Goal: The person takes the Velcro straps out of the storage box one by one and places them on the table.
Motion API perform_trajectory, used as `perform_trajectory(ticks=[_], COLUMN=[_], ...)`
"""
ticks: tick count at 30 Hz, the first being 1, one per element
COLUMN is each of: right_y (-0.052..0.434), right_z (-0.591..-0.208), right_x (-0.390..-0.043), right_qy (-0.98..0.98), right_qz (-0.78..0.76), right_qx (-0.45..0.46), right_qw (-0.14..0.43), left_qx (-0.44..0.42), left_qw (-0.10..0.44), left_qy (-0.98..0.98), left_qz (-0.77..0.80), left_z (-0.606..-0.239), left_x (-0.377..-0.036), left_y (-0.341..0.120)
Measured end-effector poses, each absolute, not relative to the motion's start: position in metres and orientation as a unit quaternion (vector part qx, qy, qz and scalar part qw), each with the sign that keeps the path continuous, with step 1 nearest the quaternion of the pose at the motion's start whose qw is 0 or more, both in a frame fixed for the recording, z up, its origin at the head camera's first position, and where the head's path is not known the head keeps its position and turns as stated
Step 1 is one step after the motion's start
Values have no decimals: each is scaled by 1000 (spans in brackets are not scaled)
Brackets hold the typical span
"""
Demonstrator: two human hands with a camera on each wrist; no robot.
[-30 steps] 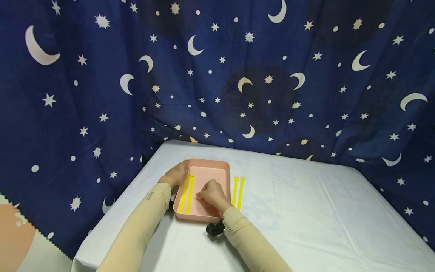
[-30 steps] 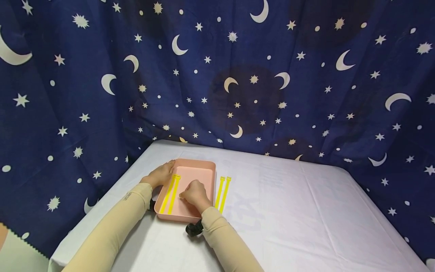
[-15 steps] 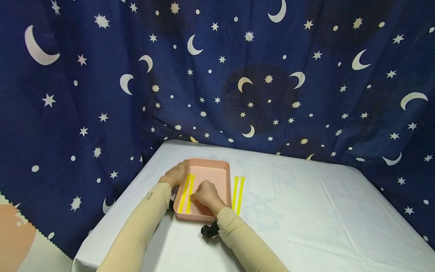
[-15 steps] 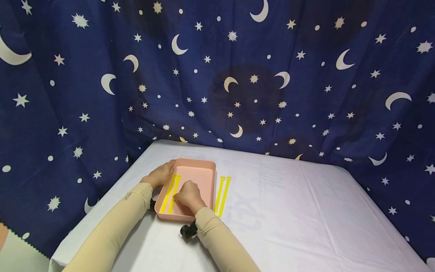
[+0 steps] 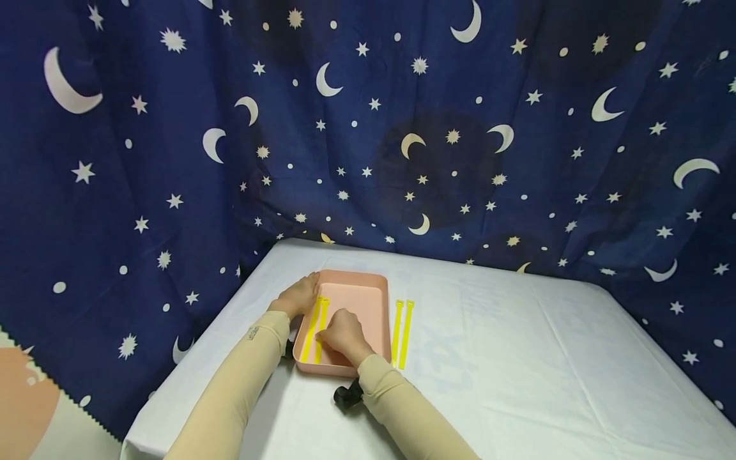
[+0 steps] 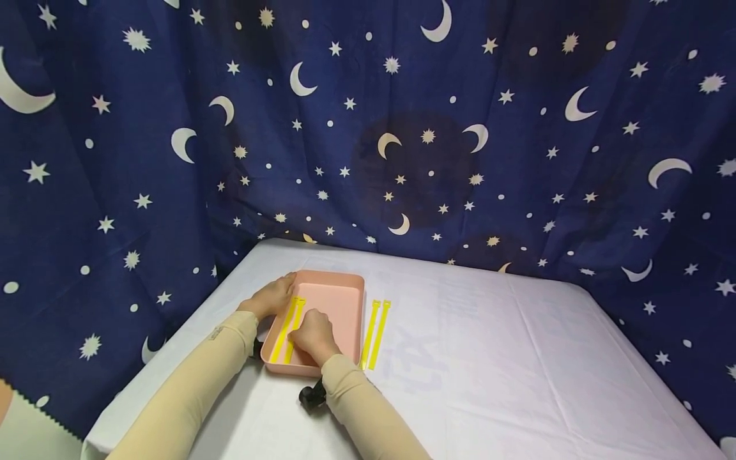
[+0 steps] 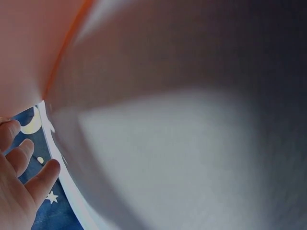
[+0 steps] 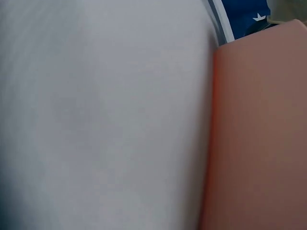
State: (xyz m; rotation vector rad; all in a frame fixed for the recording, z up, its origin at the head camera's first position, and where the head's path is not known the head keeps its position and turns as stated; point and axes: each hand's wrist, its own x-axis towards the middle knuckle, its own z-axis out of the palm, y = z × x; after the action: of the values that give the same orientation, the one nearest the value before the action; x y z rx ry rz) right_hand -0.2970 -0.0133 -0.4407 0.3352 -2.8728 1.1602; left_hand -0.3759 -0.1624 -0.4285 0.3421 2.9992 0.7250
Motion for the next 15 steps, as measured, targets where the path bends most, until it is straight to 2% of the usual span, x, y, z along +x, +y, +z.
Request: perform_trajectory(ticks=[15], right_y=[-15], right_z=[-442], right_x=[-297], right_qy=[-937], right_qz=[338], right_qx=[90], right_qw=[22], left_qx=[114], left_qw=[18], left_qy=[967], left_qz=[228], left_z=[-426], left_x=[-373], left_y=[-162])
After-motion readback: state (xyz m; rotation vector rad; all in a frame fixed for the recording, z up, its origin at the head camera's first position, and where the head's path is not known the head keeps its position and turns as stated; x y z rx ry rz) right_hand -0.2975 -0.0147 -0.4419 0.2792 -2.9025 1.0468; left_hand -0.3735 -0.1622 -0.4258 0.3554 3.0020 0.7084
